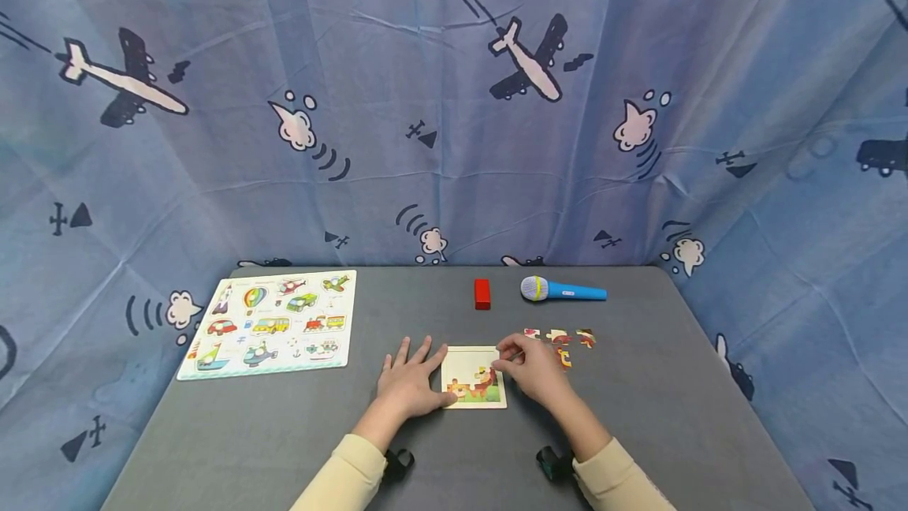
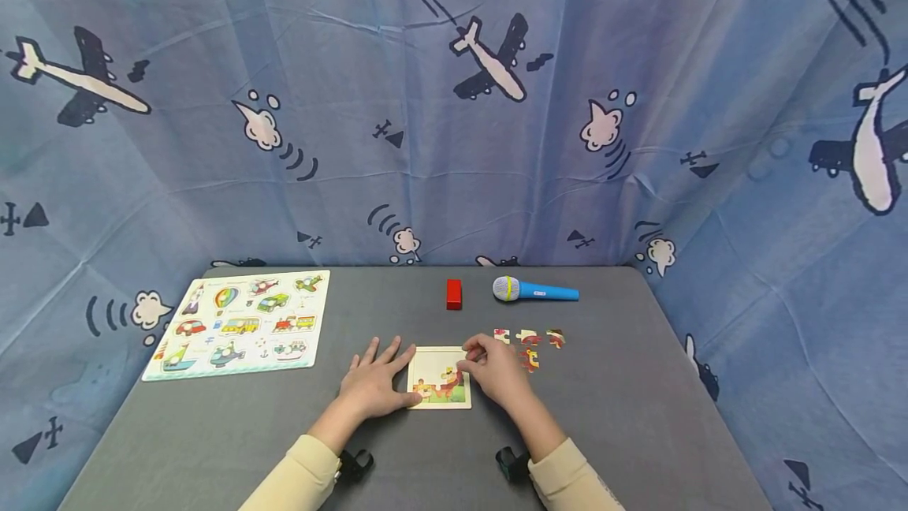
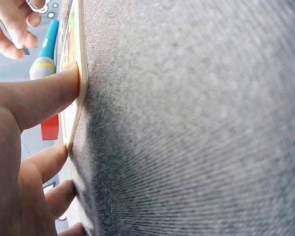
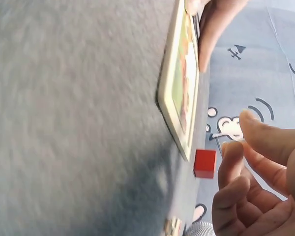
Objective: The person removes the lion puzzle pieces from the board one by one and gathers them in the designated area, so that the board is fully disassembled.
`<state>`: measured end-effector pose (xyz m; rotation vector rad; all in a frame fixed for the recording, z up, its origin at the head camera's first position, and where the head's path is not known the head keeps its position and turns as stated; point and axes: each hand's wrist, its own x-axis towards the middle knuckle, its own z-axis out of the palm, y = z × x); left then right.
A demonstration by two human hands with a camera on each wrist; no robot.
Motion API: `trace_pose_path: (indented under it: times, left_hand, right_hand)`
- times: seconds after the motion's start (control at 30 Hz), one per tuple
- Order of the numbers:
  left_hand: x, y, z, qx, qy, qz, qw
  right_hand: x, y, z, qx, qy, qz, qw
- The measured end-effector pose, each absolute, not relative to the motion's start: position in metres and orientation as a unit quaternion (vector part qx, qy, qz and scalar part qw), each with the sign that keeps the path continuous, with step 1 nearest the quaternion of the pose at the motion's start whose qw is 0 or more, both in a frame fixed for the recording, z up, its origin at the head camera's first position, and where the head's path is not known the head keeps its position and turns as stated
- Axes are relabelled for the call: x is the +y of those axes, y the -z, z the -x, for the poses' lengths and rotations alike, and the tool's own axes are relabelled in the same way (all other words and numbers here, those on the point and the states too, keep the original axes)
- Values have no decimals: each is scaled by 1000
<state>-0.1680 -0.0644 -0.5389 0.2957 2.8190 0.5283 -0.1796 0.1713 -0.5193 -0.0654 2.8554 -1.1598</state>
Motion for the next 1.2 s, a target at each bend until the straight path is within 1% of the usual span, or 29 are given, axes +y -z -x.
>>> trace_pose_path:
  times: [0.23,0.4,0.67,0.9,1.07,1.2]
  left_hand:
    - [-65,538,169,969,-181,-103,131]
    - [-64,538,169,969,-179,-105,132]
    - [-64,537,169,968,-184,-109,130]
    - [-64,537,168,968,-185,-105,131]
    - [-65,536,167,969,-182,-105,130]
    - [-65,535,167,969,-181,-106,130]
  right_hand:
    - [161,531,182,929,364,48,52]
    - [158,538,183,930,359,50,66]
    - [153,541,185,941,329,48,67]
    - [152,541,186,947,311,63,56]
    - [152,540,186,944,320,45,72]
    - [152,540,186,938,335,48,78]
